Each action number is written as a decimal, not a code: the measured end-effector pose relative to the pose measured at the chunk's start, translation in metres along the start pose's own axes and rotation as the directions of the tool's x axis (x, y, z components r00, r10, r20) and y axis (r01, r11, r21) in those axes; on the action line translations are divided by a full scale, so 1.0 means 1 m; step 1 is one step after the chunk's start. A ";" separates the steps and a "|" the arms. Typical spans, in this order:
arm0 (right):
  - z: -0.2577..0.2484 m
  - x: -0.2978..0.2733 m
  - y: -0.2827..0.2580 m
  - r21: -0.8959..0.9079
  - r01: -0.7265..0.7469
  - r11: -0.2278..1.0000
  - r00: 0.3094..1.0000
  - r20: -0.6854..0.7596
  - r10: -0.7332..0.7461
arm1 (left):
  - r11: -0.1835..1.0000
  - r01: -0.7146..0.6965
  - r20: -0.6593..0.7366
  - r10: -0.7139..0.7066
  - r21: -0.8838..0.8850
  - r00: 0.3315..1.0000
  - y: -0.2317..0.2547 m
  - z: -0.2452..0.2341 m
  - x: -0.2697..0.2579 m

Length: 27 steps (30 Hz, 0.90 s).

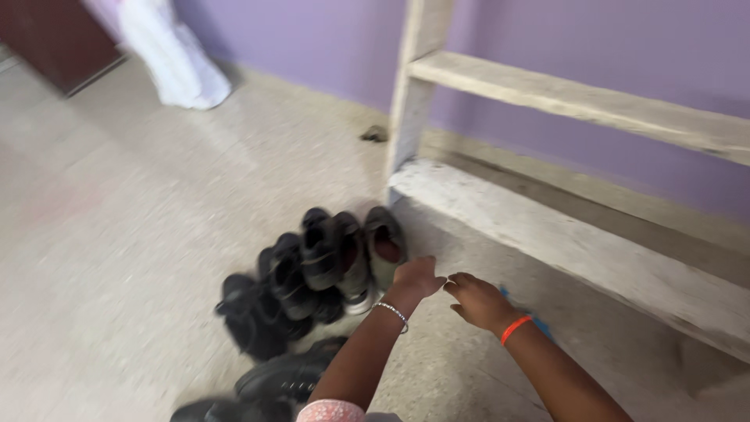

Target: The person removes several pairs of shoes from a wooden shelf and places them on the floor. Then the person wipes the shelf surfaces with a blue cloth.

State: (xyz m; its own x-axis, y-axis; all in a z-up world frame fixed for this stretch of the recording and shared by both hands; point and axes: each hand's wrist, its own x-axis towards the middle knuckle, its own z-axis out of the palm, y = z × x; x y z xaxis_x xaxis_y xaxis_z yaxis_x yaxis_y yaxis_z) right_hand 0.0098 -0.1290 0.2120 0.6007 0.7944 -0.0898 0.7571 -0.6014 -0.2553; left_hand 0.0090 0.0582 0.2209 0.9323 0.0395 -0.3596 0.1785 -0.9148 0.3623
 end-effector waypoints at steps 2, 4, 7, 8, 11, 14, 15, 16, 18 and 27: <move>-0.012 -0.019 0.023 0.055 -0.103 0.993 0.994 -0.013 0.104 | 0.997 -0.063 0.021 0.062 0.034 0.998 0.038 0.005 0.022; -0.017 -0.037 0.041 0.090 -0.183 0.979 0.982 -0.027 0.186 | 0.994 -0.097 0.037 0.096 0.045 0.995 0.073 0.016 0.040; -0.015 -0.061 0.065 0.113 -0.299 0.947 0.953 -0.018 0.303 | 0.993 -0.115 0.059 0.114 0.007 0.992 0.114 0.047 0.057; -0.011 -0.069 0.071 0.120 -0.347 0.930 0.937 0.008 0.349 | 0.993 -0.118 0.066 0.120 -0.023 0.991 0.122 0.059 0.060; 0.004 -0.087 0.089 0.123 -0.467 0.876 0.883 0.116 0.454 | 0.992 -0.106 0.124 0.113 -0.063 0.986 0.136 0.097 0.069; 0.029 -0.101 0.105 0.184 -0.566 0.803 0.822 0.200 0.533 | 0.995 -0.075 0.177 0.086 -0.066 0.980 0.140 0.138 0.078; 0.038 -0.105 0.110 0.211 -0.598 0.773 0.800 0.221 0.558 | 0.996 -0.066 0.189 0.077 -0.067 0.979 0.141 0.151 0.081; 0.046 -0.109 0.117 0.199 -0.604 0.772 0.794 0.231 0.562 | 0.996 -0.069 0.203 0.077 -0.049 0.976 0.143 0.163 0.085; 0.064 -0.112 0.127 0.173 -0.611 0.773 0.786 0.250 0.565 | 0.997 -0.071 0.225 0.073 -0.014 0.972 0.144 0.185 0.092; 0.128 -0.116 0.153 0.088 -0.604 0.792 0.753 0.388 0.531 | 0.887 -0.299 0.445 0.121 0.353 0.887 0.104 0.251 0.090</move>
State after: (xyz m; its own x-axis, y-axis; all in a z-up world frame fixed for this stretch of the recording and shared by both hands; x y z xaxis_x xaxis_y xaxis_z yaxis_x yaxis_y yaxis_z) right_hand 0.0233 -0.3021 0.0599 0.7547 0.3123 -0.5770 0.2144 -0.9486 -0.2330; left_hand 0.0328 -0.1344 0.0104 0.7086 -0.2550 -0.6579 -0.2314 -0.9648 0.1248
